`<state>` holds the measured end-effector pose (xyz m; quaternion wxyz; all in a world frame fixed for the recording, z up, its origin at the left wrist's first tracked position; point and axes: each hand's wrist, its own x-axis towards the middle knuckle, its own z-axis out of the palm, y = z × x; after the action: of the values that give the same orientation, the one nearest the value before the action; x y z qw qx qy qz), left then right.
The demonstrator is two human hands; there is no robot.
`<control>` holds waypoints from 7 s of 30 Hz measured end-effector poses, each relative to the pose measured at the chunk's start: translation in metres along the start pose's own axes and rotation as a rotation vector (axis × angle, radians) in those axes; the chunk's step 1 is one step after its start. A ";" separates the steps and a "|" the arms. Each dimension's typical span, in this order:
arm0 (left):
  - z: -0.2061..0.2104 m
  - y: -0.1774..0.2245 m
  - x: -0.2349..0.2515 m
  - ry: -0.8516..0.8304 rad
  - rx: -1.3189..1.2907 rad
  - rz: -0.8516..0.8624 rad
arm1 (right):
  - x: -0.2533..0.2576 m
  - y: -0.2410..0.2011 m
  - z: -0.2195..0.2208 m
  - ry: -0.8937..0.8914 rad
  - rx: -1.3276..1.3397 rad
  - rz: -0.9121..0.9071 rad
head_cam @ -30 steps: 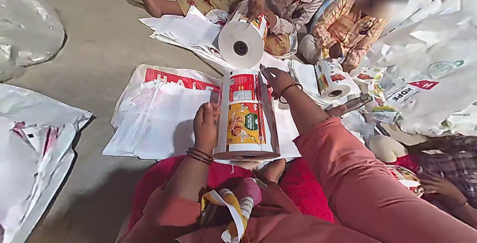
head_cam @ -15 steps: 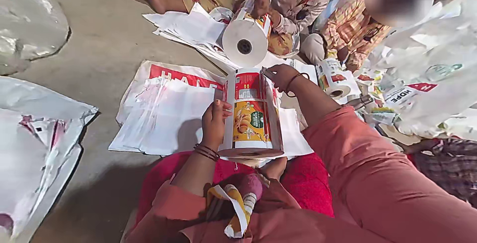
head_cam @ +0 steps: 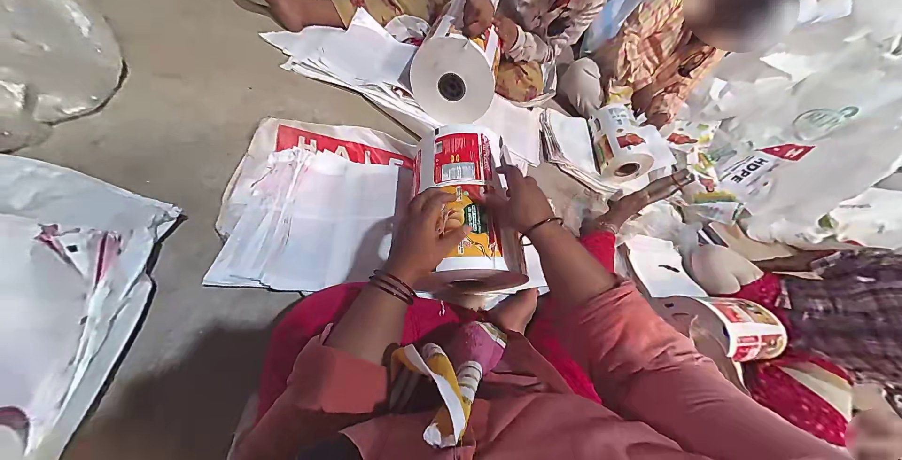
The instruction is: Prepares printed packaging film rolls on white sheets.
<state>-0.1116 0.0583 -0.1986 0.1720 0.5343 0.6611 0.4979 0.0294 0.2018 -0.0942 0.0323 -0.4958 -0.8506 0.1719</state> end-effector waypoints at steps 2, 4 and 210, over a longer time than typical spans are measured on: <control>0.007 0.005 -0.001 -0.028 0.095 0.086 | -0.007 0.006 0.016 0.086 0.030 0.008; 0.011 0.015 -0.004 -0.067 0.173 0.115 | -0.005 0.014 0.019 0.141 0.063 -0.014; 0.018 0.019 -0.003 -0.240 0.334 0.531 | -0.165 0.165 0.022 -0.002 1.055 0.024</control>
<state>-0.0868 0.0626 -0.1918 0.0228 0.7635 0.5462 0.3438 0.2452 0.1292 -0.1494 0.2746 -0.4218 -0.6427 0.5776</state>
